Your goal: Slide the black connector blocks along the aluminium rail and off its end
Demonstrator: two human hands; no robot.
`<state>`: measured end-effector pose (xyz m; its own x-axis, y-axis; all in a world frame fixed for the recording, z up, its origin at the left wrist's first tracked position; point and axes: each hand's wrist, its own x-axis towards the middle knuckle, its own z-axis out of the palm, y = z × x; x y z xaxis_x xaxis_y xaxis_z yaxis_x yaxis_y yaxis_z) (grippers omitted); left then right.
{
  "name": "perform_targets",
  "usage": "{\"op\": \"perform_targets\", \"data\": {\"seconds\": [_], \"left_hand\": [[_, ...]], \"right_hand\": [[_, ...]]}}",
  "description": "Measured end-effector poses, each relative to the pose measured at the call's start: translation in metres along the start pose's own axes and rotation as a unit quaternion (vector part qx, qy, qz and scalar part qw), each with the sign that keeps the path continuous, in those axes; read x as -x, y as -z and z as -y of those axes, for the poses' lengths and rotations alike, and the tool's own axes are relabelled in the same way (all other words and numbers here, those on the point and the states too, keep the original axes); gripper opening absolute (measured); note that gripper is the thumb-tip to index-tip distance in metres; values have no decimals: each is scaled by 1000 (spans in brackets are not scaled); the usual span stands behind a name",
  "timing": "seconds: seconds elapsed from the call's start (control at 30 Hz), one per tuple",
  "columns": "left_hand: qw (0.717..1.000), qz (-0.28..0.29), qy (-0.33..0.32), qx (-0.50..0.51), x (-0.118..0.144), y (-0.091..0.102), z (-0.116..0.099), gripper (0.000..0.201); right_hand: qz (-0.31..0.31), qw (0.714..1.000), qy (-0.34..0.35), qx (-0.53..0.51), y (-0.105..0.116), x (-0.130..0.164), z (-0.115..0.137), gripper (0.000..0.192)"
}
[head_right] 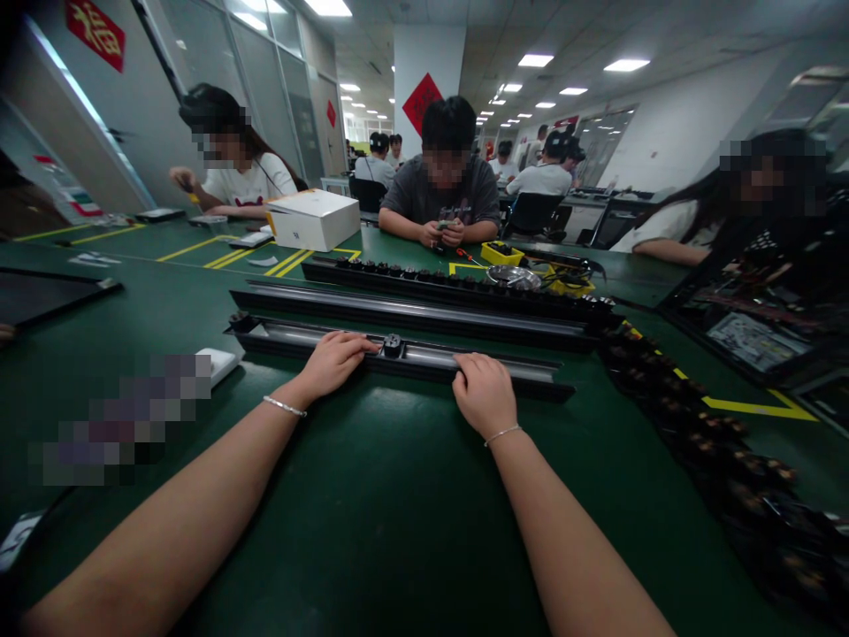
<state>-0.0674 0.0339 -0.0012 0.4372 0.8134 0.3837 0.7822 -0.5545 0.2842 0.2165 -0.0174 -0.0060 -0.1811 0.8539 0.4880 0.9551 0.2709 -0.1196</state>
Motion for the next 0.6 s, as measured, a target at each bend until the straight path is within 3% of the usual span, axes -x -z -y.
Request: {"op": "perform_targets", "data": {"seconds": [0.13, 0.33, 0.6], "left_hand": [[1000, 2, 2, -8, 1, 0, -3, 30], [1000, 11, 0, -19, 3, 0, -9, 31], [999, 5, -22, -39, 3, -2, -8, 36]], "right_hand": [[35, 998, 42, -14, -6, -4, 23, 36], [52, 998, 29, -11, -13, -14, 47, 46], [72, 996, 45, 14, -14, -16, 54, 51]]}}
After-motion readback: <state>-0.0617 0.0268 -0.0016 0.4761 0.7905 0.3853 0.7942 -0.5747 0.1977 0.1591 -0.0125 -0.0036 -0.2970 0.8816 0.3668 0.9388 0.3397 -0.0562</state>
